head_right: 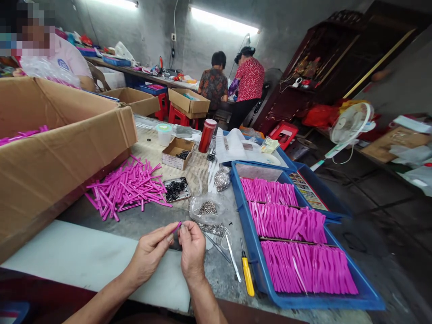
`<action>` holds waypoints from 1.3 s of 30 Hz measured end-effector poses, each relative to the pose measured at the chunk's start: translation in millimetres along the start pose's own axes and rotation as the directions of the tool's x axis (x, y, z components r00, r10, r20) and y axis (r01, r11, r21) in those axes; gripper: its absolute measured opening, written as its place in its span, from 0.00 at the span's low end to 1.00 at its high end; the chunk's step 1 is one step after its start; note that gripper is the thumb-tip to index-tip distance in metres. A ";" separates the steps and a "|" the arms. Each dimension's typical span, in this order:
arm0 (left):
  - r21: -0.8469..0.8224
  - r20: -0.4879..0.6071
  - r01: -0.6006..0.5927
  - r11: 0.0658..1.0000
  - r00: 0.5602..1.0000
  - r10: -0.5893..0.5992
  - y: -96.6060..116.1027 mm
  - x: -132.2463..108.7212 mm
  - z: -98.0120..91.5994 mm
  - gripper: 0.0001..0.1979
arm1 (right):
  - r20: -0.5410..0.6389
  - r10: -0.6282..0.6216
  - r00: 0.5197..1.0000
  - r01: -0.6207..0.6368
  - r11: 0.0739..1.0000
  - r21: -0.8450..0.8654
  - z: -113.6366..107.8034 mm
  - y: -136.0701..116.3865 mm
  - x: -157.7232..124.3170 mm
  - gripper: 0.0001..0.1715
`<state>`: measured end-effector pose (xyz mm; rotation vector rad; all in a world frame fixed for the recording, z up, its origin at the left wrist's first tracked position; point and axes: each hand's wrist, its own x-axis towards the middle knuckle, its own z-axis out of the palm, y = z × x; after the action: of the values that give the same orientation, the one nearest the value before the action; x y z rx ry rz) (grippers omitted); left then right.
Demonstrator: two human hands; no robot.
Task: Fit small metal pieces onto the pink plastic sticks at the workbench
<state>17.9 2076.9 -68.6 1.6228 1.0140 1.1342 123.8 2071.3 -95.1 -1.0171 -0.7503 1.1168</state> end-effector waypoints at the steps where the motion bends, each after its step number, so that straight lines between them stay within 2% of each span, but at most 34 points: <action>1: 0.001 0.000 0.003 1.000 1.000 -0.003 0.0 0.0 0.0 0.15 | 0.002 -0.002 1.000 0.002 1.000 -0.001 -0.5 0.0 0.2 0.10; 6: 0.013 0.014 0.008 1.000 1.000 -0.008 -1.2 -1.0 1.9 0.15 | 0.006 -0.016 1.000 0.016 1.000 -0.018 -4.1 1.2 1.4 0.09; 13: -0.029 0.020 0.036 0.999 0.999 -0.035 -3.2 -2.2 3.8 0.15 | 0.015 -0.026 1.000 0.028 0.990 -0.136 -3.4 -2.1 0.4 0.16; 17: -0.055 0.001 0.048 0.997 0.999 -0.048 0.0 -1.5 2.8 0.15 | 0.045 -0.029 0.999 0.036 0.989 -0.145 -0.2 -6.5 0.3 0.14; 23: -0.073 -0.006 0.091 0.993 0.996 -0.092 -0.7 -2.3 2.7 0.15 | -0.052 -0.038 0.998 0.029 0.985 -0.171 -0.2 -4.3 1.8 0.11; 29: -0.099 0.004 0.094 0.991 0.996 -0.094 -4.0 -4.8 4.0 0.15 | 0.005 -0.039 0.999 0.039 0.985 -0.169 -1.9 -1.6 0.7 0.14; 33: -0.117 0.002 0.103 0.988 0.995 -0.104 -3.7 -4.7 5.1 0.15 | -0.001 -0.011 1.000 0.010 0.985 -0.171 -2.8 -2.1 -0.5 0.18; 39: -0.104 0.009 0.118 0.988 0.993 -0.118 -4.3 -4.5 4.9 0.16 | 0.018 -0.020 1.000 0.022 0.986 -0.165 -2.0 -6.0 -0.8 0.14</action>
<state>21.0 2072.8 -74.7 1.4623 1.0190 1.0868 127.5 2069.4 -90.2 -1.1376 -0.8763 1.0589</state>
